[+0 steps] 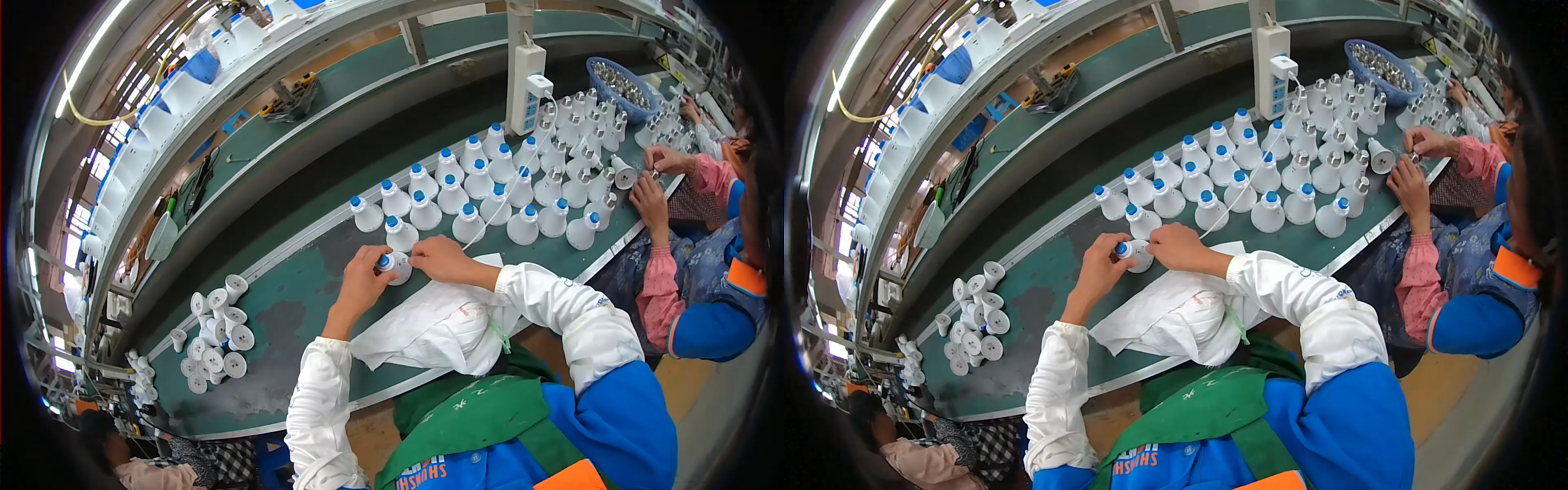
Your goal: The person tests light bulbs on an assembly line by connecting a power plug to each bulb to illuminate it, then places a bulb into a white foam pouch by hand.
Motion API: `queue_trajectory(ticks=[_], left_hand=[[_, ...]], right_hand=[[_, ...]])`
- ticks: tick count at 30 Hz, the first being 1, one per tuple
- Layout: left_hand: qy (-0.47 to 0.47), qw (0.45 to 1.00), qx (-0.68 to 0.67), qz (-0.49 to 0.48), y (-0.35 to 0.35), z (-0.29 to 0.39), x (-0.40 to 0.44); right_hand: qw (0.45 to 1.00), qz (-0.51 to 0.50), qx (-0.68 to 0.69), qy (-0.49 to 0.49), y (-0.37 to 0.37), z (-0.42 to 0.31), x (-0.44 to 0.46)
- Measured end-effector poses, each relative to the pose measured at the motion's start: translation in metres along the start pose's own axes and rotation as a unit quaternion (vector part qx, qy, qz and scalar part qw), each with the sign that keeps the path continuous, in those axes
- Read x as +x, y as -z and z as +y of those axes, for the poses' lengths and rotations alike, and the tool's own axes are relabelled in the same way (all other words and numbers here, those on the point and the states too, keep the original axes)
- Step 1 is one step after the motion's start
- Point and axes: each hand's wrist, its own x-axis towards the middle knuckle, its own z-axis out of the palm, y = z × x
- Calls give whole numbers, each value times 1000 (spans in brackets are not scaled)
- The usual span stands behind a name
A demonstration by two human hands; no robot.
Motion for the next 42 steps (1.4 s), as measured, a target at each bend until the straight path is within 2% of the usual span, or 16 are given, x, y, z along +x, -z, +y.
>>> queue_trajectory(ticks=[3,5,9,15,18,21,23,26,29,33,35,38,42], left_hand=[[-28,999,-19,-3,-3,2,1],[5,1000,-10,2,-2,3,1],[14,1000,-3,2,-3,10,1],[23,1000,-9,4,-4,13,1],[18,1000,-5,1,-4,12,2],[8,1000,-3,-26,-6,10,3],[5,1000,2,-19,-8,7,2],[-10,999,28,-16,-9,9,2],[-10,999,39,-7,-11,10,0],[0,997,83,-7,-15,19,-2],[26,985,171,-25,-14,32,1],[51,978,191,-72,-18,27,3],[72,980,164,-84,-19,32,3]], right_hand=[[999,28,9,30,-4,1,1],[999,20,36,24,-1,-2,1],[998,41,44,34,-6,6,3],[999,13,46,25,-1,5,3],[998,-28,56,17,3,9,15],[994,-87,50,50,7,12,25],[984,-145,105,0,4,15,31],[976,-151,151,-47,7,8,29],[977,-130,169,-25,2,12,26],[978,-128,163,-10,8,7,17],[986,-131,104,-14,10,5,17],[992,-116,44,6,18,-2,12],[993,-115,20,0,24,-2,7]])
